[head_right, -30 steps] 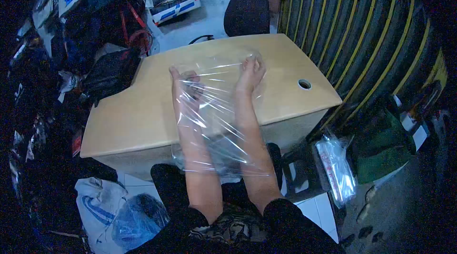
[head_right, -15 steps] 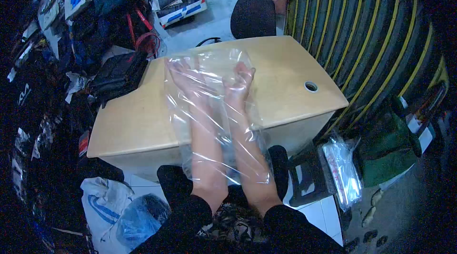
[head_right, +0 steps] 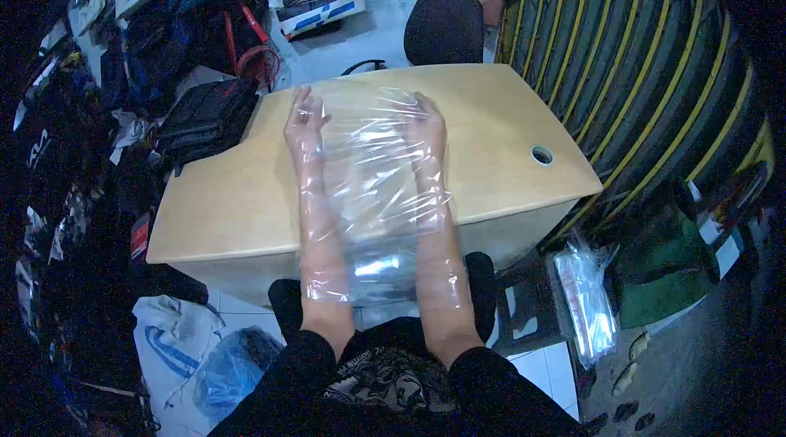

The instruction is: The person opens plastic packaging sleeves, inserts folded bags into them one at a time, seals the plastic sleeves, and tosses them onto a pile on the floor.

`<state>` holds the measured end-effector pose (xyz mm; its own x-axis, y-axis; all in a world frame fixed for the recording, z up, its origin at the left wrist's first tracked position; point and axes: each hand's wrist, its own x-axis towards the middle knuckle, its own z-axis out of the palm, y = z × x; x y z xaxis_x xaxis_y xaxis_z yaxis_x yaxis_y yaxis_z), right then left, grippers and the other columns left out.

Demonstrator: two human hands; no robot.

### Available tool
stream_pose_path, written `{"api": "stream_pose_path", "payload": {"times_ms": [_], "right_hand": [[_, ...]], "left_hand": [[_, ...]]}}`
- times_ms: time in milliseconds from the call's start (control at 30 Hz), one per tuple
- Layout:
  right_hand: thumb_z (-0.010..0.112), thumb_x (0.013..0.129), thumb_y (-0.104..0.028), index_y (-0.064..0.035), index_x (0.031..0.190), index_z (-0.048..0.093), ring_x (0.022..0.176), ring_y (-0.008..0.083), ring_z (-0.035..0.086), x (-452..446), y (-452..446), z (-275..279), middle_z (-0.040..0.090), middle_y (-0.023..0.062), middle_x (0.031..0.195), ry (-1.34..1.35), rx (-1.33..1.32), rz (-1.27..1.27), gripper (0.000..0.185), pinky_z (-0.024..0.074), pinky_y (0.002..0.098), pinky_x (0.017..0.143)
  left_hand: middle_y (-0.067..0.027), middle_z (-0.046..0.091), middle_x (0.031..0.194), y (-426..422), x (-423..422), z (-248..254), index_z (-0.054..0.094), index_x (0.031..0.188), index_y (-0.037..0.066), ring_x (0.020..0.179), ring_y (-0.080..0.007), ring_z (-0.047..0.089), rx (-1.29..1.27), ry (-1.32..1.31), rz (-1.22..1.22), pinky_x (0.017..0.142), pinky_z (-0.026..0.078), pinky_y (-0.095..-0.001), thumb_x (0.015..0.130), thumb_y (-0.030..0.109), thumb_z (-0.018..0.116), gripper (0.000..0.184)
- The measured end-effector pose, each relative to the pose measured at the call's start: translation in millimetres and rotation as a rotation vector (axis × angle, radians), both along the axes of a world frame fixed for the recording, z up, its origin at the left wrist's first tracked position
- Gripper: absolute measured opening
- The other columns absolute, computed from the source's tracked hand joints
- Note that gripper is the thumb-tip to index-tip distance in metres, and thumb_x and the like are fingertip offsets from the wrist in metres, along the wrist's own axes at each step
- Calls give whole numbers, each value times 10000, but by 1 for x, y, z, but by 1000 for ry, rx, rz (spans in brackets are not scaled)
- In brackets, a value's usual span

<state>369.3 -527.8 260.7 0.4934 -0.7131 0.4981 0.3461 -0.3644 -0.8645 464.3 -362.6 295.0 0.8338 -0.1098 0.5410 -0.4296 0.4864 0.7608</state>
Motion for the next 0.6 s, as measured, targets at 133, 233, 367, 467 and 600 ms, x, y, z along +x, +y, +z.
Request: {"api": "stream_pose_path", "payload": {"times_ms": [133, 233, 367, 467, 600], "right_hand": [[560, 904, -321, -82, 1300, 515, 1200, 376, 494, -20, 45, 27, 343, 292, 1402, 301, -234, -95, 465, 423, 388, 971], [452, 932, -408, -118, 1383, 423, 1398, 422, 59, -13, 62, 26, 201, 271, 1479, 509, -528, -142, 537, 170, 533, 1107], [378, 941, -474, -110, 1475, 187, 1413, 381, 45, -11, 67, 7, 117, 226, 1517, 649, -748, -232, 674, 70, 483, 1137], [395, 934, -476, -104, 1471, 198, 1408, 387, 79, 2, 66, -34, 134, 197, 1523, 737, -901, -286, 683, 77, 471, 1140], [592, 853, -311, -87, 1462, 219, 1346, 378, 266, 5, 64, -47, 282, 230, 1448, 459, -728, -82, 749, 250, 421, 1096]], "left_hand": [[-100, 527, 1272, 10, 16, -20, 498, 1285, 35, 1191, -205, 468, -597, 249, -305, 993, 391, -455, 928, 232, 552, 411], [-107, 552, 1201, 15, 28, -25, 569, 1128, 70, 1180, -224, 473, -970, 414, -595, 1085, 216, -608, 916, 257, 521, 287], [-97, 607, 903, 8, 25, -2, 574, 941, 93, 968, -253, 573, -1200, 398, -677, 1065, 229, -643, 880, 249, 530, 173], [-126, 639, 911, 6, 3, 28, 566, 981, 90, 939, -263, 603, -1360, 512, -677, 1057, 237, -653, 867, 270, 550, 213], [-88, 140, 1529, 3, -6, 23, 206, 1449, 86, 1382, -330, 198, -1212, 442, -430, 1094, 211, -603, 873, 249, 453, 648]]}}
